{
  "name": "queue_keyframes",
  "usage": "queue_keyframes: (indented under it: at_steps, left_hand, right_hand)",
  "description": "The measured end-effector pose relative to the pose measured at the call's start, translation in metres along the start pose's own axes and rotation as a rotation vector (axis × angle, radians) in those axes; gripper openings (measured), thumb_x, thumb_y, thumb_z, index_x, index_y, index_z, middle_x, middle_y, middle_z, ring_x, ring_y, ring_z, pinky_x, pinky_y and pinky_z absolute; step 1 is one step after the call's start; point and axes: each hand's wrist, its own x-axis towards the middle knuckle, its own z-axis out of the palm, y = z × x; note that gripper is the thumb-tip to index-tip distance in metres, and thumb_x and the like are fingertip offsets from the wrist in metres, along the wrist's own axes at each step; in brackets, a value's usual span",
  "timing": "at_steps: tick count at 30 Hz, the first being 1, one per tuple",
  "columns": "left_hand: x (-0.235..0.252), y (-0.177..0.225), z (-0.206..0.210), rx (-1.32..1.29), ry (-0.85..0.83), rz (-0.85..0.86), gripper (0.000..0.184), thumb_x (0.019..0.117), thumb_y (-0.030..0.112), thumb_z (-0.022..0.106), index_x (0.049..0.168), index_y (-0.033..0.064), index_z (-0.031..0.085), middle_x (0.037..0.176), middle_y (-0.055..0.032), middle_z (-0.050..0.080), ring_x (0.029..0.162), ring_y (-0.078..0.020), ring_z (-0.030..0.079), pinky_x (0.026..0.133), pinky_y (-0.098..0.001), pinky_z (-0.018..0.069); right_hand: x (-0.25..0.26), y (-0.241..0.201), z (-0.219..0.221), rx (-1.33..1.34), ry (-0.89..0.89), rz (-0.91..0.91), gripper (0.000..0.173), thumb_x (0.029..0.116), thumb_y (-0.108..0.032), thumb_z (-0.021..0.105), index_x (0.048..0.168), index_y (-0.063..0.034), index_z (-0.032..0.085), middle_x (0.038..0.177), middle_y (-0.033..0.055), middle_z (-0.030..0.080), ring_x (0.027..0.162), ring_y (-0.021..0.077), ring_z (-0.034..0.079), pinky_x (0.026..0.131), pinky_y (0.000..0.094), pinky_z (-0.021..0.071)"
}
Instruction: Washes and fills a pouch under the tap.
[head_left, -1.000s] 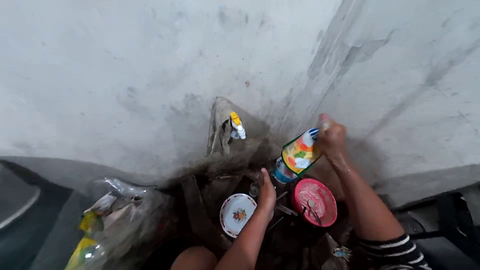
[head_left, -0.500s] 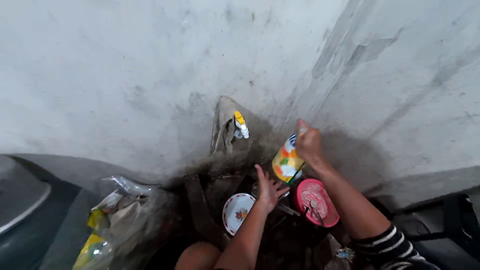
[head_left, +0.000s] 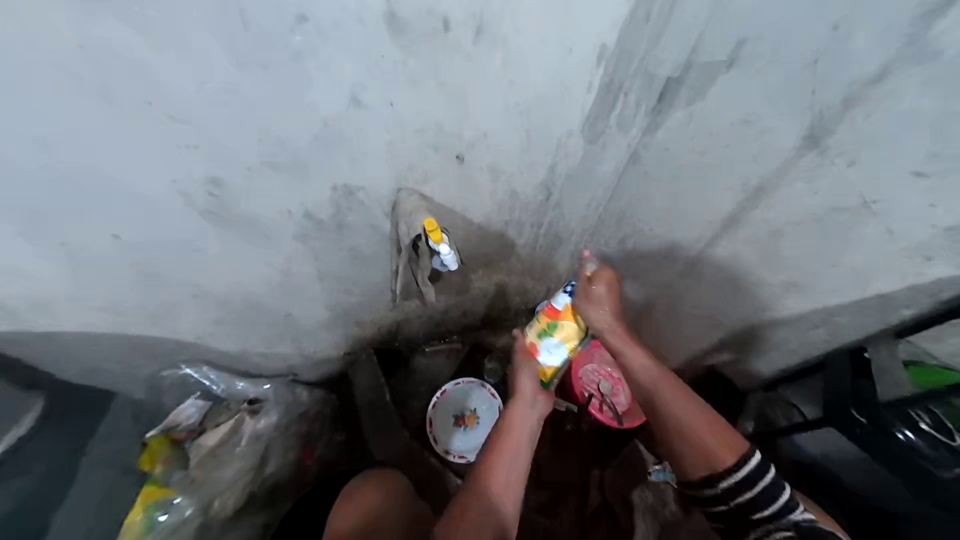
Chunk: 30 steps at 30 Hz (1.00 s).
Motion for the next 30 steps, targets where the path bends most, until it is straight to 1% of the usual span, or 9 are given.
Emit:
queue_keyframes:
  at_steps: [3, 6, 11, 15, 20, 22, 24, 27, 30]
  left_hand:
    - [-0.006, -0.003, 0.016, -0.028, 0.062, 0.107, 0.060, 0.1064, 0.047, 0.051, 0.150, 0.0068, 0.039, 0.140, -0.0196, 0.055, 0.118, -0.0319, 0.064, 0.093, -0.0456, 0.0592]
    - [-0.001, -0.024, -0.002, 0.182, 0.106, 0.219, 0.057, 0.1076, 0.049, 0.046, 0.137, 0.0012, 0.055, 0.136, -0.0184, 0.059, 0.125, -0.0288, 0.059, 0.103, -0.0485, 0.0517]
    - [0.009, -0.031, -0.001, 0.251, 0.146, 0.316, 0.046, 0.1092, 0.040, 0.047, 0.129, 0.0004, 0.062, 0.127, -0.0175, 0.065, 0.118, -0.0255, 0.062, 0.102, -0.0453, 0.0509]
    - [0.012, -0.036, 0.001, 0.257, 0.172, 0.456, 0.047, 0.1090, 0.041, 0.046, 0.118, -0.0004, 0.067, 0.111, -0.0163, 0.070, 0.102, -0.0228, 0.068, 0.091, -0.0431, 0.0572]
    - [0.030, -0.034, -0.009, 0.039, -0.069, 0.203, 0.051, 0.1089, 0.047, 0.042, 0.144, 0.0097, 0.047, 0.131, -0.0157, 0.061, 0.112, -0.0283, 0.065, 0.091, -0.0455, 0.0573]
    - [0.040, -0.023, -0.015, 0.014, -0.158, -0.006, 0.071, 0.1004, 0.071, 0.035, 0.147, 0.0182, 0.048, 0.135, -0.0140, 0.062, 0.116, -0.0309, 0.064, 0.092, -0.0500, 0.0560]
    - [0.046, -0.013, -0.020, -0.027, -0.269, -0.078, 0.086, 0.0941, 0.081, 0.029, 0.145, 0.0146, 0.050, 0.132, -0.0215, 0.063, 0.114, -0.0387, 0.066, 0.087, -0.0577, 0.0581]
    - [0.061, -0.002, -0.012, 0.029, -0.350, 0.084, 0.070, 0.1039, 0.066, 0.028, 0.136, 0.0103, 0.056, 0.117, -0.0204, 0.069, 0.099, -0.0340, 0.071, 0.073, -0.0499, 0.0625]
    - [0.086, 0.006, -0.001, 0.096, -0.345, 0.204, 0.055, 0.1099, 0.049, 0.032, 0.134, 0.0055, 0.056, 0.113, -0.0204, 0.070, 0.097, -0.0323, 0.072, 0.077, -0.0502, 0.0626]
  right_hand:
    - [0.008, -0.006, 0.002, -0.028, 0.013, -0.101, 0.039, 0.1108, -0.025, 0.041, 0.104, 0.0009, 0.069, 0.074, 0.0151, 0.065, 0.072, 0.0286, 0.068, 0.071, 0.0489, 0.0561]
    - [0.010, 0.001, -0.006, -0.005, -0.039, -0.064, 0.041, 0.1123, -0.027, 0.039, 0.097, 0.0004, 0.064, 0.070, 0.0141, 0.060, 0.066, 0.0294, 0.064, 0.064, 0.0496, 0.0543]
    - [0.010, 0.013, -0.010, -0.011, -0.105, -0.022, 0.046, 0.1131, -0.034, 0.035, 0.097, -0.0023, 0.064, 0.071, 0.0142, 0.059, 0.069, 0.0300, 0.064, 0.065, 0.0510, 0.0532]
    - [0.014, 0.017, -0.018, 0.058, -0.096, 0.045, 0.050, 0.1132, -0.038, 0.033, 0.096, -0.0019, 0.064, 0.070, 0.0137, 0.059, 0.068, 0.0293, 0.063, 0.066, 0.0496, 0.0529]
    - [0.015, 0.004, -0.024, 0.079, -0.217, 0.002, 0.041, 0.1126, -0.030, 0.037, 0.121, -0.0038, 0.068, 0.086, 0.0178, 0.067, 0.080, 0.0321, 0.068, 0.076, 0.0528, 0.0562]
    - [0.022, 0.009, -0.017, 0.084, -0.304, -0.058, 0.042, 0.1129, -0.032, 0.037, 0.118, -0.0040, 0.068, 0.083, 0.0168, 0.067, 0.077, 0.0306, 0.068, 0.074, 0.0515, 0.0571]
    - [0.025, 0.026, -0.004, 0.139, -0.350, -0.056, 0.052, 0.1130, -0.040, 0.033, 0.103, -0.0019, 0.067, 0.077, 0.0156, 0.063, 0.071, 0.0292, 0.065, 0.069, 0.0502, 0.0559]
    - [0.039, 0.041, -0.010, 0.272, -0.271, -0.044, 0.056, 0.1112, -0.048, 0.034, 0.106, -0.0040, 0.068, 0.076, 0.0140, 0.062, 0.067, 0.0270, 0.063, 0.064, 0.0476, 0.0549]
    - [0.057, 0.076, -0.002, 0.354, -0.187, 0.048, 0.049, 0.1050, -0.057, 0.047, 0.112, -0.0109, 0.063, 0.079, 0.0132, 0.064, 0.064, 0.0266, 0.063, 0.059, 0.0466, 0.0540]
